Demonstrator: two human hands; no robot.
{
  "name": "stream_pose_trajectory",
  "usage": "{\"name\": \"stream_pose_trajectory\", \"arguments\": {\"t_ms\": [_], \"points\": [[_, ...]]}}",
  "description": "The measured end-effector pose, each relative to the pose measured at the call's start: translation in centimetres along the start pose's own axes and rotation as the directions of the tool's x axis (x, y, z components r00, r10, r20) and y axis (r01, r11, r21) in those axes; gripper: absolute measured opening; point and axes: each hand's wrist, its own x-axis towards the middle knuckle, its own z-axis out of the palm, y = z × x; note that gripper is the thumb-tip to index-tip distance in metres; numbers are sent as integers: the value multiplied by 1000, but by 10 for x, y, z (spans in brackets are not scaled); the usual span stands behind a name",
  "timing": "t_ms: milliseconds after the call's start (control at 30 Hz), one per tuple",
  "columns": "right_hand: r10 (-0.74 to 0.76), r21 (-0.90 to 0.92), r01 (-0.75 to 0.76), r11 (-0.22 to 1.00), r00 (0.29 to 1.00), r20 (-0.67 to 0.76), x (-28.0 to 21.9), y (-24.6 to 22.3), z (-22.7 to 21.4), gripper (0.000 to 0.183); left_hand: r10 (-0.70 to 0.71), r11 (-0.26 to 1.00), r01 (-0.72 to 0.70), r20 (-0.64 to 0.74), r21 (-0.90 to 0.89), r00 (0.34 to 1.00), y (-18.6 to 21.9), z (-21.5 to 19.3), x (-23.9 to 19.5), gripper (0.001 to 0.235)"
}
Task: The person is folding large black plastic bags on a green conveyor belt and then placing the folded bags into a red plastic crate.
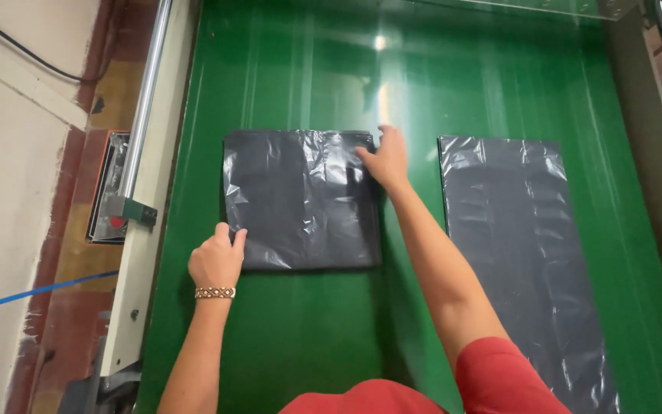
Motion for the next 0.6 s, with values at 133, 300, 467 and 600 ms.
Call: {"name": "stream_pose_trajectory", "arguments": {"t_ms": [133, 300, 467, 600], "points": [[-124, -192, 154, 969, 979, 159, 34, -14, 7, 99, 210, 954, -81, -452, 288, 867, 32, -5, 6, 55], [152, -287, -14, 958, 873, 463, 43, -48, 4, 35, 629, 645, -763, -537, -44, 562, 94, 18, 19, 40], [-162, -277, 223, 935, 961, 225, -9, -81, -16, 25, 430, 530, -395, -164, -750, 888, 96, 51, 48, 29], [-581, -78, 576, 813, 813, -46, -111, -102, -71, 19, 387, -119, 613, 532, -781, 753, 80, -7, 67, 104]]}}
